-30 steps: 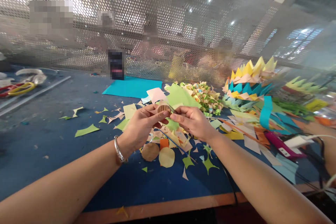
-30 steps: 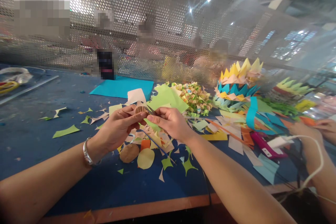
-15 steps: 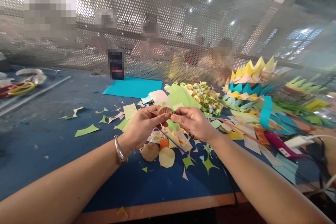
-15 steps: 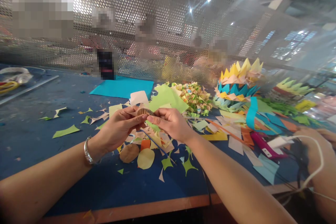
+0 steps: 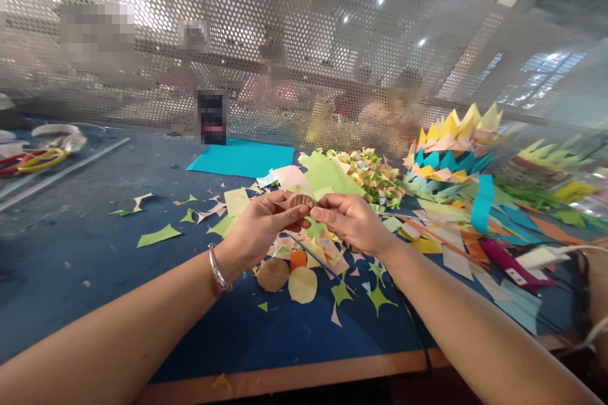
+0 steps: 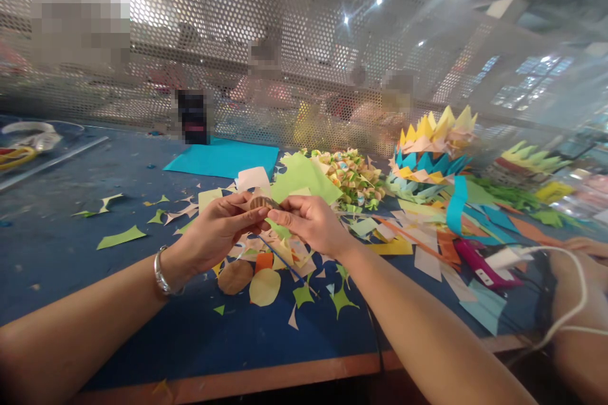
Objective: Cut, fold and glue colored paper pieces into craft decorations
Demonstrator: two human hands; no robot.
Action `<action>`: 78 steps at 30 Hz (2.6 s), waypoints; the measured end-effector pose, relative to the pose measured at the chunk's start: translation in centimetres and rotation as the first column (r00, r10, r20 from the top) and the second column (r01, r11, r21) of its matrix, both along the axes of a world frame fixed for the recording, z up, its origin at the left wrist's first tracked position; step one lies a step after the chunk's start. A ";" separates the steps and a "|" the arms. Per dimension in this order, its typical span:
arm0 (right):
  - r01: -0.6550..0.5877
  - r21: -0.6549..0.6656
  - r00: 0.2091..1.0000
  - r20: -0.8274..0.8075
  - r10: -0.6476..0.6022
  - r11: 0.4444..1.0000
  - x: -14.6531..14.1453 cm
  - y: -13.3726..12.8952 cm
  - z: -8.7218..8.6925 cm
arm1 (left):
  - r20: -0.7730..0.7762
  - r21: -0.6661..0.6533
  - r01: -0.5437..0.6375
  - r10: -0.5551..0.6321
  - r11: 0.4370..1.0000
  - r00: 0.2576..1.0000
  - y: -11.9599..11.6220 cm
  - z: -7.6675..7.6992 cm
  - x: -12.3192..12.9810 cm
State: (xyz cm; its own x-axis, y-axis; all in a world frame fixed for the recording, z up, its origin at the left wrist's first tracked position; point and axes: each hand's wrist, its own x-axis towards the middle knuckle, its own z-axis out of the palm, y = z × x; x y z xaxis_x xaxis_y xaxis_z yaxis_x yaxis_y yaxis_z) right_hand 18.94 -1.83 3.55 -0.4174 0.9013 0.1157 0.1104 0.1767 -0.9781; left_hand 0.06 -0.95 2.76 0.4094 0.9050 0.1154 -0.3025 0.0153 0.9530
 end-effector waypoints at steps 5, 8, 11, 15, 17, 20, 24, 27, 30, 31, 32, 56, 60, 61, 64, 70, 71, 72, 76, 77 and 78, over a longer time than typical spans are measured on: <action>0.004 -0.005 1.000 -0.001 -0.004 1.000 0.0 0.0 0.1 | 0.014 -0.007 0.000 0.000 1.000 1.000 0.1 -0.2 0.0; 0.001 -0.004 1.000 -0.004 -0.001 1.000 0.1 0.0 0.1 | 0.025 -0.008 0.002 -0.001 1.000 1.000 0.3 -0.2 0.0; 0.001 0.005 1.000 -0.003 -0.001 1.000 0.1 0.0 0.1 | 0.033 -0.005 0.006 -0.006 1.000 0.999 0.3 -0.2 0.0; 0.010 0.013 1.000 0.006 -0.011 1.000 0.1 0.0 0.1 | 0.022 0.003 0.004 -0.004 1.000 1.000 0.3 -0.3 0.0; 0.014 0.017 1.000 0.010 -0.015 1.000 0.1 0.0 0.1 | 0.017 0.010 0.000 0.000 1.000 1.000 0.3 -0.3 0.1; 0.016 0.025 1.000 0.014 -0.017 1.000 0.1 0.0 0.1 | 0.014 0.005 0.003 -0.003 1.000 1.000 0.3 -0.4 0.1; 0.017 0.025 1.000 0.023 -0.017 1.000 0.1 0.0 0.0 | 0.023 -0.019 0.012 -0.012 1.000 1.000 0.3 -0.4 0.1; 0.026 0.042 0.999 0.045 -0.027 0.999 0.2 0.0 0.0 | 0.011 -0.002 0.013 -0.013 1.000 1.000 0.4 -0.5 0.0; 0.026 0.057 0.998 0.061 -0.029 0.998 0.4 0.0 0.0 | -0.003 0.045 0.002 -0.002 0.999 1.000 0.5 -0.5 0.0; 0.023 0.060 0.998 0.062 -0.027 0.998 0.4 0.1 0.0 | -0.006 0.056 -0.003 0.004 0.998 1.000 0.5 -0.5 0.0; 0.022 0.064 0.998 0.065 -0.026 0.998 0.5 0.1 0.0 | -0.006 0.063 -0.009 0.009 0.998 1.000 0.5 -0.4 0.0; 0.020 0.091 0.995 0.092 -0.028 0.996 0.7 0.1 0.1 | -0.015 0.091 0.035 -0.034 0.995 0.999 0.6 -0.4 -0.2; 0.036 0.110 0.991 0.122 -0.049 0.993 0.8 0.1 0.1 | -0.003 0.107 0.045 -0.045 0.993 0.999 0.7 -0.5 -0.2; 0.037 0.111 0.991 0.127 -0.051 0.993 0.8 0.1 0.1 | -0.001 0.106 0.046 -0.046 0.993 0.999 0.7 -0.5 -0.2; 0.041 0.114 0.990 0.128 -0.056 0.993 0.9 0.1 0.2 | -0.002 0.095 0.050 -0.051 0.994 0.999 0.7 -0.5 -0.3; 0.033 0.118 0.989 0.136 -0.049 0.992 0.8 0.1 0.4 | -0.022 0.114 0.056 -0.054 0.992 0.998 0.7 -0.3 -0.2; 0.032 0.117 0.989 0.138 -0.048 0.993 0.8 0.0 0.4 | -0.025 0.118 0.058 -0.055 0.991 0.998 0.7 -0.3 -0.2; 0.034 0.118 0.989 0.141 -0.050 0.992 0.8 0.0 0.4 | -0.026 0.122 0.060 -0.057 0.991 0.998 0.7 -0.2 -0.2; 0.045 0.133 0.985 0.160 -0.066 0.990 0.9 0.1 0.4 | -0.042 0.130 0.065 -0.060 0.989 0.997 0.7 -0.2 -0.3; 0.046 0.136 0.984 0.162 -0.068 0.990 0.9 0.1 0.4 | -0.045 0.133 0.064 -0.059 0.989 0.997 0.7 -0.2 -0.3; 0.043 0.132 0.985 0.162 -0.064 0.990 0.9 0.1 0.4 | -0.048 0.137 0.063 -0.057 0.989 0.997 0.7 -0.2 -0.3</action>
State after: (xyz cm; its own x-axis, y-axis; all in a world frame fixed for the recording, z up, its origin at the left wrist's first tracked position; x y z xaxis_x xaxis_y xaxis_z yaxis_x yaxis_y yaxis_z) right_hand 19.80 -1.77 3.91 -0.3922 0.9050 0.1645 0.2816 0.2884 -0.9152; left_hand -0.27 -0.21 2.60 0.4699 0.8552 0.2189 -0.2631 -0.1010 0.9595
